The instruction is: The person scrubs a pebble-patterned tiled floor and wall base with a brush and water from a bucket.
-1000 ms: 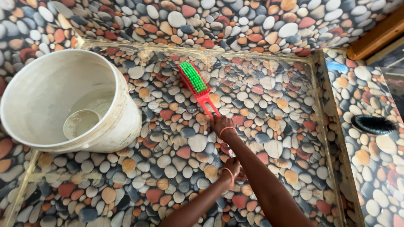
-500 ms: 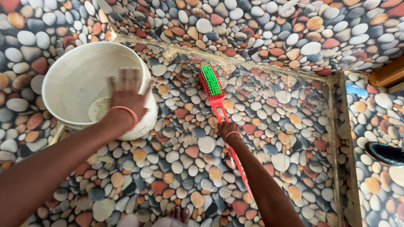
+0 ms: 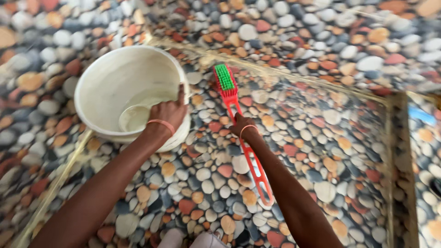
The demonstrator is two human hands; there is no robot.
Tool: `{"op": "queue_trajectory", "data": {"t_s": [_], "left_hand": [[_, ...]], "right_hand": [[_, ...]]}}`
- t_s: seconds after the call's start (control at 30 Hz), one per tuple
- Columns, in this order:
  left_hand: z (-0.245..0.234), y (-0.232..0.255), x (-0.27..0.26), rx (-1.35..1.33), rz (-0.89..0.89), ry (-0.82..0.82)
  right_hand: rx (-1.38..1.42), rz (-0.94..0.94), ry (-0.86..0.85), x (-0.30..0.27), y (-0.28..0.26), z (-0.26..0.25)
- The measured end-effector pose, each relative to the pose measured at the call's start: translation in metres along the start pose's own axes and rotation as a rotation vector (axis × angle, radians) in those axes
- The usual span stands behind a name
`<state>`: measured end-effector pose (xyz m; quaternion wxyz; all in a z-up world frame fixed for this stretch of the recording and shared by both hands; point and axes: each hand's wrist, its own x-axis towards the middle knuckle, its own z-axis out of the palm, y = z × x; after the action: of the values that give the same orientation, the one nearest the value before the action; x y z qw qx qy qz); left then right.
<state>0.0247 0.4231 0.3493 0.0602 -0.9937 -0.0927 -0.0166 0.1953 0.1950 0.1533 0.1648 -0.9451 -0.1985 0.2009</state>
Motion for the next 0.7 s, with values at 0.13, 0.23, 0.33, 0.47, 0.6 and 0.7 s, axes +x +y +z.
{"op": "queue_trajectory", "data": {"t_s": [0.13,0.23,0.33,0.47,0.6,0.7], "left_hand": [[0.008,-0.008,0.001,0.015,0.022,0.052],[0.002,-0.015,-0.008,-0.036,0.049,0.018],[0.0,-0.031,-0.024,-0.016,0.082,0.052],[0.002,-0.063,-0.048,0.037,0.155,0.015],[0.009,-0.106,-0.076,0.064,0.144,-0.043],[0.014,-0.139,-0.108,0.071,0.174,0.049]], "right_hand": [[0.04,-0.08,-0.005,0.008,-0.046,0.009],[0.183,-0.083,-0.065,0.01,-0.074,0.021],[0.319,-0.092,-0.097,0.018,-0.096,0.025],[0.459,-0.186,-0.15,0.03,-0.121,0.017],[0.65,-0.136,-0.241,0.035,-0.137,0.02],[0.811,-0.115,-0.303,0.037,-0.138,0.028]]}}
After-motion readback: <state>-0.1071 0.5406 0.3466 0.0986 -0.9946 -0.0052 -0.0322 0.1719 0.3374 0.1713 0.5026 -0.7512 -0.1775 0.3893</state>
